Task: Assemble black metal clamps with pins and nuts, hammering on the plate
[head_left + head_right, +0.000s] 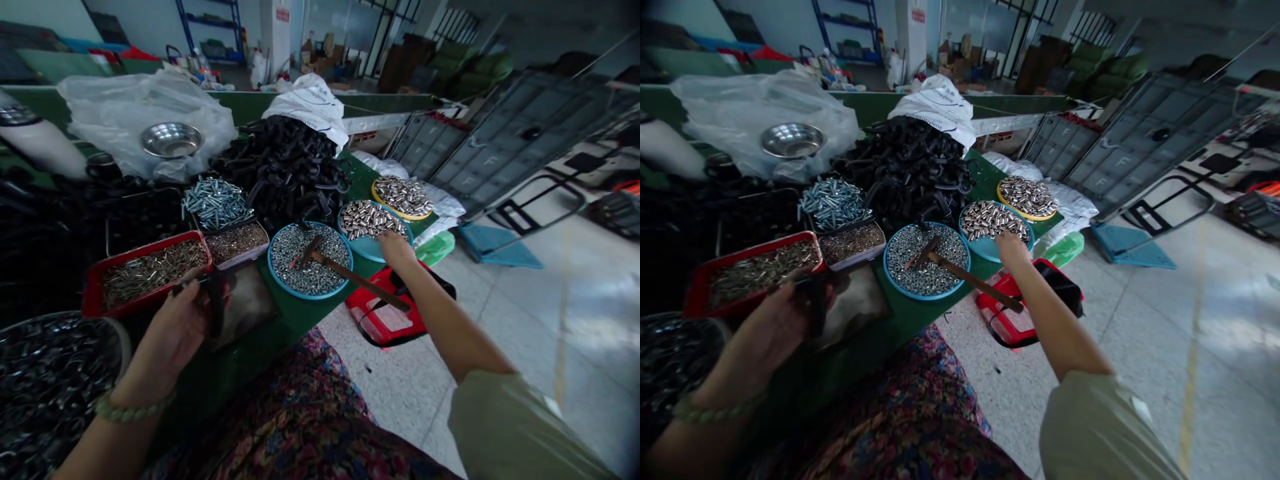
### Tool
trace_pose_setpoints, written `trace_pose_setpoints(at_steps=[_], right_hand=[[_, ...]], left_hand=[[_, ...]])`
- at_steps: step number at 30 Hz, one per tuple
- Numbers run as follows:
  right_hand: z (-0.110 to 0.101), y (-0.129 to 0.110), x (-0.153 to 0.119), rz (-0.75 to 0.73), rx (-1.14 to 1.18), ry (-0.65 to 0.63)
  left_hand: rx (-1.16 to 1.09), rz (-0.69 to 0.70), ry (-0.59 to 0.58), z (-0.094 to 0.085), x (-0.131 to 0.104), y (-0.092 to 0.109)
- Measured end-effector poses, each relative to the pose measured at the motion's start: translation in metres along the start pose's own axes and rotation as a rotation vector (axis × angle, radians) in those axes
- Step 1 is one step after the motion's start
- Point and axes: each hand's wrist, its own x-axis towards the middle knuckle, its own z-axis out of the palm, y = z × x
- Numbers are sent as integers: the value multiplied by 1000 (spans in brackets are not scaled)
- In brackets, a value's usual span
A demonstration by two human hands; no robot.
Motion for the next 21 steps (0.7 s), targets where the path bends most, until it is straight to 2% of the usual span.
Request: trace_pose_setpoints(at_steps=[3, 6, 10, 15, 18, 21], right_hand=[[-2, 32, 20, 51, 145, -5], [5, 38, 31, 108, 354, 104], [20, 25, 40, 234, 738, 293], [40, -3, 48, 319, 1224, 360], [43, -13, 52, 355, 1380, 420], [38, -17, 55, 370, 1441, 489]], left_hand=[[17, 92, 143, 12, 2, -11], [30, 103, 117, 17, 3, -22], [36, 116, 61, 15, 0, -29], [104, 179, 105, 11, -4, -32], [100, 138, 124, 7, -5, -32], [17, 48, 160, 4, -7, -30]])
